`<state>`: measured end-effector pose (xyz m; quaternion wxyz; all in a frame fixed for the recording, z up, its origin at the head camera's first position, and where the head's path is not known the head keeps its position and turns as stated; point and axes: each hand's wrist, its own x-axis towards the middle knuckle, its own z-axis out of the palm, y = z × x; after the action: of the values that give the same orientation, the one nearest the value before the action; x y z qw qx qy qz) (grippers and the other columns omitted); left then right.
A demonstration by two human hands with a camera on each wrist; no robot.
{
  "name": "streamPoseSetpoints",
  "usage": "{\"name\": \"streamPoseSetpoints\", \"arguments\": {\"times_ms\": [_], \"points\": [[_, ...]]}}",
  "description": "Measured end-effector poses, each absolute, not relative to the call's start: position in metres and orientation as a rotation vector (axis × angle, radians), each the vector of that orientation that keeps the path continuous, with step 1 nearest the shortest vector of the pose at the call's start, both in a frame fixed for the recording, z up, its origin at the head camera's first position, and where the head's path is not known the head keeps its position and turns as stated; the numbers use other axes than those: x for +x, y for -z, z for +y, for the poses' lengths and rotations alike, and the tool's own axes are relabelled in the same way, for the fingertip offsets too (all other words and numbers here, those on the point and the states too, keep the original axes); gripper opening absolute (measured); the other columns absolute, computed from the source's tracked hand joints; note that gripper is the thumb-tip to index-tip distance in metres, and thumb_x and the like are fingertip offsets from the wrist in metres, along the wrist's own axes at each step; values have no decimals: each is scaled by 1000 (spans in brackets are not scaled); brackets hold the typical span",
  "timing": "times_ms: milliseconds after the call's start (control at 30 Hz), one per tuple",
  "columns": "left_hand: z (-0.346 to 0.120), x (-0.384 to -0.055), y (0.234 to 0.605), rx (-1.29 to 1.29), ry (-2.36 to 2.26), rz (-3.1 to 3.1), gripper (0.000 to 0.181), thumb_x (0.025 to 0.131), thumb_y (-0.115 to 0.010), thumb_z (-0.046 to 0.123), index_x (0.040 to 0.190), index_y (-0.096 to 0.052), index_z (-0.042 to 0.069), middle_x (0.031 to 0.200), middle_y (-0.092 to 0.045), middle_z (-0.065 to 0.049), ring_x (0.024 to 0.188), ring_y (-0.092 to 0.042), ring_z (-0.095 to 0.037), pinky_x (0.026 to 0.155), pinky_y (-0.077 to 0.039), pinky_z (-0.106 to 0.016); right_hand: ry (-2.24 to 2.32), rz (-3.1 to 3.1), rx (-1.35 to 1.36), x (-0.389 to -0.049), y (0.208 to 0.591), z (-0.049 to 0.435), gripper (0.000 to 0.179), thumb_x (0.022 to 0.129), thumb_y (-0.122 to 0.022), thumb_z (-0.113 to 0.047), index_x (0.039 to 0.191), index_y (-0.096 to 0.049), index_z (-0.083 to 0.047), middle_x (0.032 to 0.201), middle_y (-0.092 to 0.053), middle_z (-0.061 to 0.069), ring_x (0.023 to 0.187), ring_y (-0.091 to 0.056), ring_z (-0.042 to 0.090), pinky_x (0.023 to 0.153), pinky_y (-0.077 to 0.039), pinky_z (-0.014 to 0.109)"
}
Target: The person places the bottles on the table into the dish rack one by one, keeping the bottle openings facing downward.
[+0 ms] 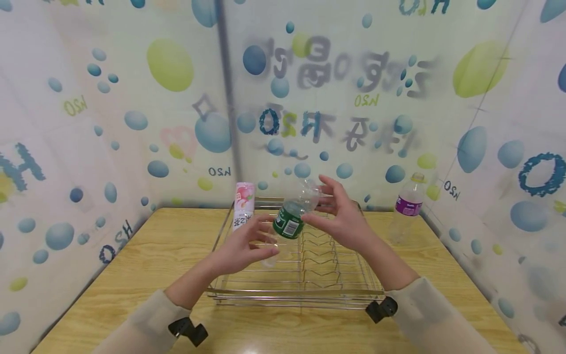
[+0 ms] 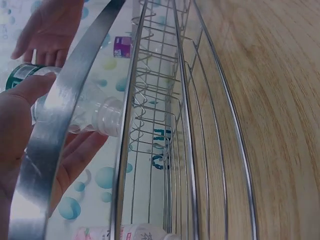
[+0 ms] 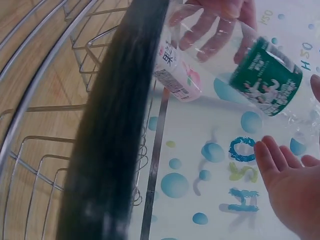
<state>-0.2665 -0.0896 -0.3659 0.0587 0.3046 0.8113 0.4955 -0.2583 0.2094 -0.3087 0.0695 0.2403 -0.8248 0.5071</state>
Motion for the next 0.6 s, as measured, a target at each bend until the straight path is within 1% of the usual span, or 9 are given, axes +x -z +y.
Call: {"name": "streamPoseSetpoints", "arguments": {"times_ms": [133, 233, 333, 433, 600], "points": [[-88, -267, 364, 884, -1585, 2410, 73, 104, -79, 30, 164, -39, 28, 145, -64, -11, 128, -72, -32, 104, -63, -51, -1522, -2544, 776, -259, 315, 208, 87, 108, -72, -20, 174, -17, -13, 165, -45, 22, 146, -57, 47, 114, -55, 64], [-87, -267, 363, 860, -1623, 2362, 73, 104, -78, 30, 165, -38, 29, 147, -62, -12, 128, -71, -33, 104, -63, -50, -1526, -2538, 834, -260, 321, 205, 83, 108, -71, -18, 173, -19, -11, 161, -48, 24, 143, -60, 47, 112, -57, 60], [-85, -266, 363, 841, -1630, 2324, 74, 105, -78, 31, 165, -36, 33, 150, -58, -12, 127, -71, -31, 101, -65, -47, -1542, -2509, 862, -261, 326, 199, 86, 107, -73, -14, 173, -18, -10, 159, -49, 26, 139, -63, 46, 112, -57, 58], [-83, -265, 363, 838, -1621, 2297, 74, 105, -77, 33, 165, -34, 35, 150, -56, -13, 126, -72, -30, 97, -67, -45, -1565, -2493, 856, -260, 329, 193, 93, 105, -74, -11, 174, -12, -11, 160, -46, 27, 135, -65, 44, 112, -58, 54], [-79, -264, 364, 853, -1593, 2294, 77, 105, -77, 34, 165, -30, 36, 148, -54, -13, 120, -73, -30, 95, -67, -46, -1564, -2498, 846, -258, 330, 183, 98, 103, -77, -12, 174, -10, -13, 161, -45, 27, 130, -68, 40, 109, -61, 48]]}}
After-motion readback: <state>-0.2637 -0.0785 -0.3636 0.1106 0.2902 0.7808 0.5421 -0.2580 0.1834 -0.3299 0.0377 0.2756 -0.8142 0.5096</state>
